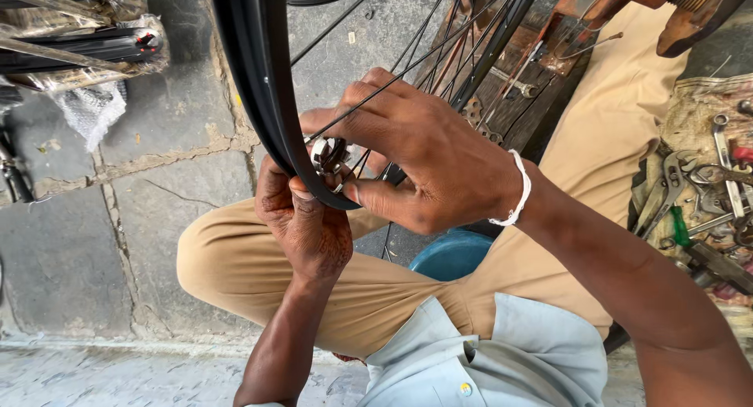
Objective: The person assembles a bicycle wheel by inserting spokes into a hub and rim, and then tightening a nut on the hub using a tool.
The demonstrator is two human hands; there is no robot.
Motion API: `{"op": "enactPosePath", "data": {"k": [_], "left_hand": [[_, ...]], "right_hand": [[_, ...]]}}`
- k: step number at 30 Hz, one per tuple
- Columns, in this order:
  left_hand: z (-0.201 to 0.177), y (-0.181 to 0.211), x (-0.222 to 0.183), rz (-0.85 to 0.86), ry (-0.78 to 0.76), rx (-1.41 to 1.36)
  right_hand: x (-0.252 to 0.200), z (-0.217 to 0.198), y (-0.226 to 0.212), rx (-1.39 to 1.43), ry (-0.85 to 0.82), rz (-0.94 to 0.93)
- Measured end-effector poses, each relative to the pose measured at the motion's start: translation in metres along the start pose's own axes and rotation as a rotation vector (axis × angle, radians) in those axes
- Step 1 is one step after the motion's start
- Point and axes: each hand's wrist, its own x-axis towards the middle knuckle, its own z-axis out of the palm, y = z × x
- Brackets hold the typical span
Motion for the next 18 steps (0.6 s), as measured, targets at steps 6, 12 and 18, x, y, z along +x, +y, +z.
{"op": "enactPosePath", "data": {"k": [6,12,18], "left_hand": [[-0.006,-0.002,-0.002,-0.022,0.021,-0.038],[-0.013,-0.001,-0.003,0.003,0.012,0.021],[-0.01,-0.002,-0.005,-0.018,0.013,0.015]], "right_hand": [[-0.009,0.013,0.005,-0.138,0.17,-0.148],[-0.017,0.019,0.012,-0.138,0.157,-0.105],[-0.015,0.011,0.007,0.004,0.084,-0.019]]}}
